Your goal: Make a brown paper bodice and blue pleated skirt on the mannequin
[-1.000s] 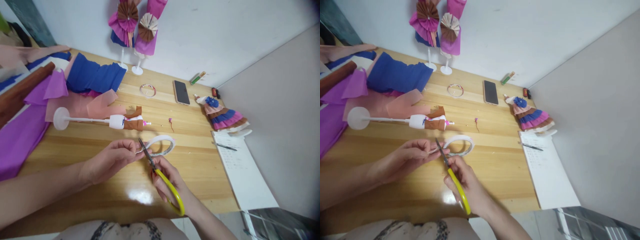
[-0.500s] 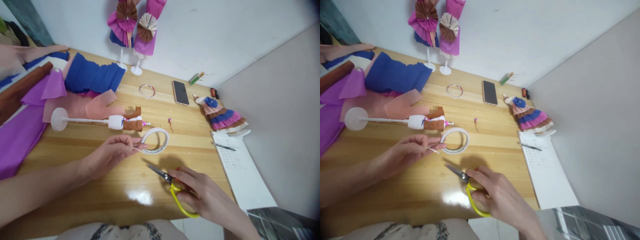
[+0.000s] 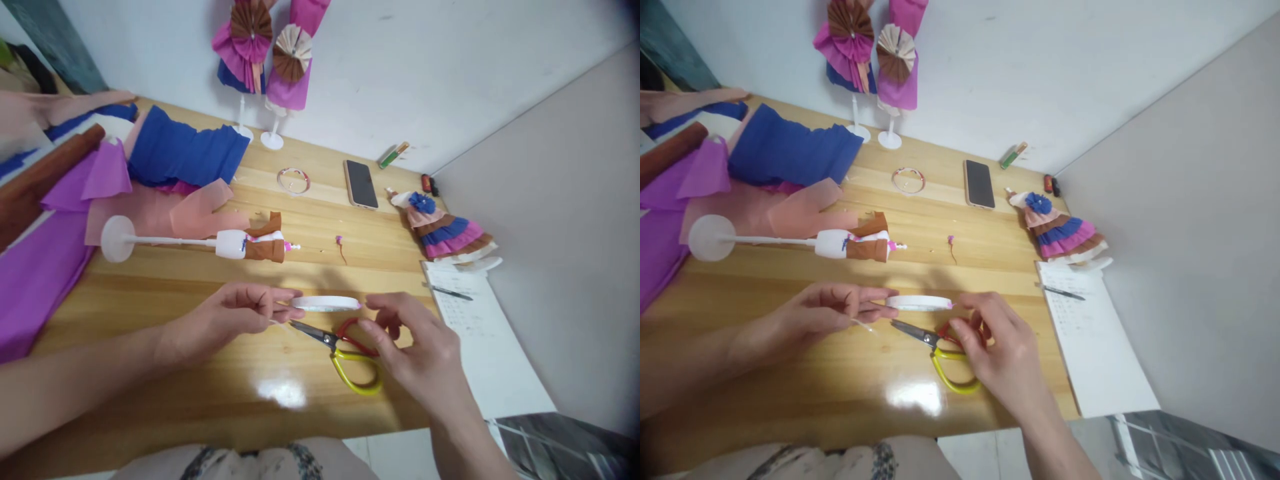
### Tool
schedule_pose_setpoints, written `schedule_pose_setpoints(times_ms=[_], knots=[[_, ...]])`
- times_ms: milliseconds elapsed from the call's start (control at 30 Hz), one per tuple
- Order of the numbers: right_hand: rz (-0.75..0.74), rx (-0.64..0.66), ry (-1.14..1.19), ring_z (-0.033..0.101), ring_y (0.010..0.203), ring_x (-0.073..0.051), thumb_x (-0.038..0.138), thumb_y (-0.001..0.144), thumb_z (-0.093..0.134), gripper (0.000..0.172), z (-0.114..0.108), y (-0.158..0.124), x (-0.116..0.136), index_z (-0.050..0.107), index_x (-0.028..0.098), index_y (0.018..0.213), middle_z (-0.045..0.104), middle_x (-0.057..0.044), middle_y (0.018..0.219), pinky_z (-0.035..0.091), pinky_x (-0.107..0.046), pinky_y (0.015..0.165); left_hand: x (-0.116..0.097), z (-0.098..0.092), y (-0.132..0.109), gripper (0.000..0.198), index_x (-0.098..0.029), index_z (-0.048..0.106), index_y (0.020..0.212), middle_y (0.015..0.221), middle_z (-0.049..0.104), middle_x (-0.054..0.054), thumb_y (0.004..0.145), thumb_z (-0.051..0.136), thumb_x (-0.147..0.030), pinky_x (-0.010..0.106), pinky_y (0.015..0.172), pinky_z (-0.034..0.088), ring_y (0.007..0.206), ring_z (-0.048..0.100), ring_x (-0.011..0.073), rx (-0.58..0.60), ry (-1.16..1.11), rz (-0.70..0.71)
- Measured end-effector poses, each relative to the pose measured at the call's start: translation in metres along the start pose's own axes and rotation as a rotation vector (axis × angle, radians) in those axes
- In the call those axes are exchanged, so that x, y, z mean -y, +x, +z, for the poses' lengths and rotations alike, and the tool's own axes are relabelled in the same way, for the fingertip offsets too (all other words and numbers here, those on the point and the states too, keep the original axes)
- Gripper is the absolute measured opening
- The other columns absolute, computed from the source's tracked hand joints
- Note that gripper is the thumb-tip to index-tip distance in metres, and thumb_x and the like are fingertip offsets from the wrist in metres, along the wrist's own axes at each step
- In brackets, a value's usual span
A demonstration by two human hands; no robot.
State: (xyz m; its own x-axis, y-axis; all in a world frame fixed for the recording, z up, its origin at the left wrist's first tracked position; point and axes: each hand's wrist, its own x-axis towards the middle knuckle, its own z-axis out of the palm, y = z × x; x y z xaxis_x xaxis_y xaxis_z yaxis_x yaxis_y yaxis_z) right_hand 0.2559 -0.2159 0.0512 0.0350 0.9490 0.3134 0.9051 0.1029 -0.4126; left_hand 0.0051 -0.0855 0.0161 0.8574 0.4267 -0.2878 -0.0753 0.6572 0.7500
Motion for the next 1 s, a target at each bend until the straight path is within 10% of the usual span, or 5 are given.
schedule_pose_setpoints(times_ms=[233, 400, 500, 667, 1000], knots=[[-0.127, 0.212, 0.26, 0.063, 0.067, -0.009, 0.008, 0.091, 0.06, 0.022, -0.002, 0.023, 0.006, 0.065, 0.018, 0.11, 0.065, -0.004, 0.089, 0.05, -0.018, 0.054, -0.005, -0.003, -0.004, 0.02, -0.016, 0.059, 0.066, 0.147, 0.056, 0.002, 0.081, 0.069, -0.024, 0.04, 0.115, 0.04, 0.129, 0.059, 0.0294, 0.129, 0.094, -0.018], [-0.049, 0.089, 0.074, 0.056, 0.059, -0.009, 0.013, 0.091, 0.061, 0.009, -0.015, 0.023, -0.012, 0.067, 0.019, 0.095, 0.064, -0.002, 0.081, 0.043, -0.02, 0.048, -0.013, -0.001, -0.005, 0.024, -0.013, 0.056, 0.066, 0.156, 0.045, 0.007, 0.082, 0.071, -0.025, 0.028, 0.081, 0.058, 0.1, 0.074, 0.0236, 0.044, 0.115, -0.026], [0.07, -0.059, -0.191, 0.053, 0.055, -0.011, 0.02, 0.088, 0.064, 0.003, -0.014, 0.017, -0.034, 0.067, 0.019, 0.088, 0.063, -0.002, 0.077, 0.042, -0.025, 0.05, -0.013, 0.0, -0.002, 0.022, -0.012, 0.056, 0.063, 0.146, 0.056, 0.012, 0.078, 0.071, -0.021, 0.025, 0.068, 0.057, 0.08, 0.075, 0.0175, -0.034, 0.101, -0.01], [0.218, 0.158, -0.342, 0.06, 0.06, -0.017, 0.031, 0.085, 0.065, 0.018, 0.001, 0.009, -0.058, 0.071, 0.02, 0.098, 0.07, -0.007, 0.091, 0.047, -0.032, 0.057, -0.01, 0.0, 0.002, 0.015, -0.013, 0.057, 0.062, 0.111, 0.071, 0.009, 0.073, 0.067, -0.016, 0.02, 0.053, 0.048, 0.062, 0.067, 0.01, -0.132, 0.053, 0.032], [0.314, 0.236, 0.68, 0.048, 0.054, -0.009, 0.039, 0.081, 0.072, 0.026, 0.025, 0.038, 0.018, 0.072, 0.018, 0.095, 0.065, -0.004, 0.081, 0.04, -0.023, 0.048, -0.012, 0.0, 0.005, 0.019, -0.015, 0.056, 0.063, 0.082, 0.069, 0.004, 0.075, 0.069, -0.021, 0.019, 0.046, 0.04, 0.053, 0.056, 0.0072, -0.152, 0.086, 0.072]])
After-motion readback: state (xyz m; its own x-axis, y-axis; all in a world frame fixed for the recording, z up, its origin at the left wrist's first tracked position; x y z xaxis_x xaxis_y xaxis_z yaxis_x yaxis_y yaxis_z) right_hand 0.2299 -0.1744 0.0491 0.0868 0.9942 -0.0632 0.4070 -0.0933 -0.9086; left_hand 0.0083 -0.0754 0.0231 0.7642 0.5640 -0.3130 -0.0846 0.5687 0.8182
